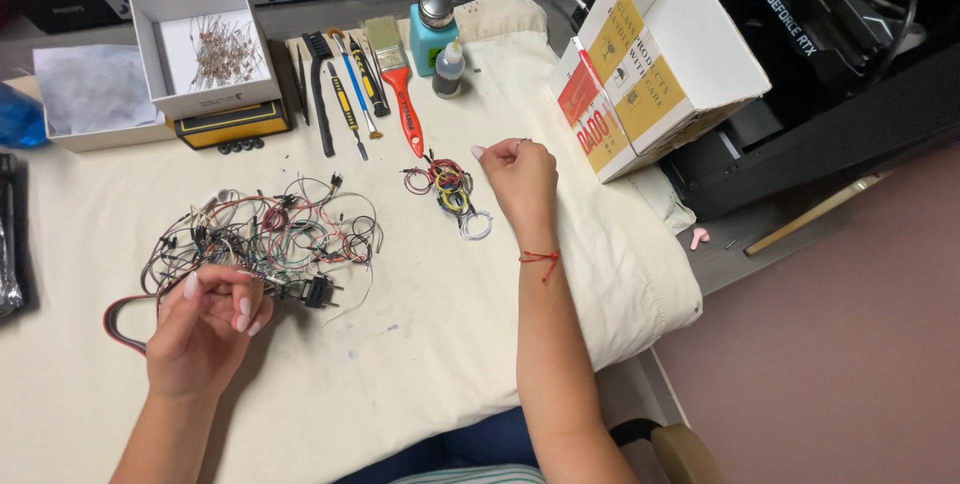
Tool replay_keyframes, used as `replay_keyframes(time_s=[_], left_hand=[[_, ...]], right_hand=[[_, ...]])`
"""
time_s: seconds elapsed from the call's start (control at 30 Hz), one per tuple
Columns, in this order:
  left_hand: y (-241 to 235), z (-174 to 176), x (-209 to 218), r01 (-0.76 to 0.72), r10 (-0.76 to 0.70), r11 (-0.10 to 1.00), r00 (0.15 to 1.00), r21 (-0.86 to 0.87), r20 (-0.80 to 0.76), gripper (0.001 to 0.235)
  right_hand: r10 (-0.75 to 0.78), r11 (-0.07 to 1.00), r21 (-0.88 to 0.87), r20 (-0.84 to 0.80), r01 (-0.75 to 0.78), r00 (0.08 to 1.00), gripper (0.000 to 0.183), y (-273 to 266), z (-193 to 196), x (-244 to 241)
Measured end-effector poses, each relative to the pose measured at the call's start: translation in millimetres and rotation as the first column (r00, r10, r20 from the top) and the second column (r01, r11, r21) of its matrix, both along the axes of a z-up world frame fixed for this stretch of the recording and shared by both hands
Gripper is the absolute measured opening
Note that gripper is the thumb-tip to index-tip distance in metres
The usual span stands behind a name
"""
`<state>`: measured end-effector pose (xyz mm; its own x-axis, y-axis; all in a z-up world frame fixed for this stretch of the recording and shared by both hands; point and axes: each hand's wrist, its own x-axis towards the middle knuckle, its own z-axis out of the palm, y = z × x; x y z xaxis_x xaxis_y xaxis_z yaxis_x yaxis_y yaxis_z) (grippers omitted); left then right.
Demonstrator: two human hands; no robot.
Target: The person sits at a cluttered workbench and repeatedly picks up tangled bundles of small electronic wires and connectors from a central pile. They separate individual wires, untangle them, and place them into a smaller pile on the right side of the table. The task continues throughout the clip with no visible completion.
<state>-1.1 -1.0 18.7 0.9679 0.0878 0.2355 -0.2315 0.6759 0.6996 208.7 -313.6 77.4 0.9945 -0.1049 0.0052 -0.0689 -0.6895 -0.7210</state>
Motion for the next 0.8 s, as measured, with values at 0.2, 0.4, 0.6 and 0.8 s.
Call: replay_keyframes(time_s=[0.2, 0.4, 0.6, 0.8], left_hand=[[1.5, 3.7, 3.8, -0.137, 0.135, 0.989, 0.99, -0.047, -0.04, 0.028], [15.1, 6.0, 6.0, -0.318, 0.316, 0.945, 0.948, -0.079, -0.036, 0.033], [34.7, 30.3, 1.8, -0.51, 0.506, 0.856, 0.86, -0.082, -0.059, 0.031], [64.2, 22.2, 1.9, -0.716, 0.713, 0.698, 0.696, -0.001, -0.088, 0.023]], right_hand=[[0.001, 0.984, 0.172, 0.249, -0.046, 0.969, 0.025, 6.0, -0.7, -3.2], [0.091, 0.945, 0.239, 0.464, -0.223, 0.881, 0.019, 33.1, 13.9, -29.8], [0.328, 0.885, 0.11, 0.543, -0.452, 0.773, 0.021, 71.6, 3.5, -56.7], [0.511, 0.766, 0.048, 0.561, -0.641, 0.652, 0.019, 100.3, -25.1, -83.1]])
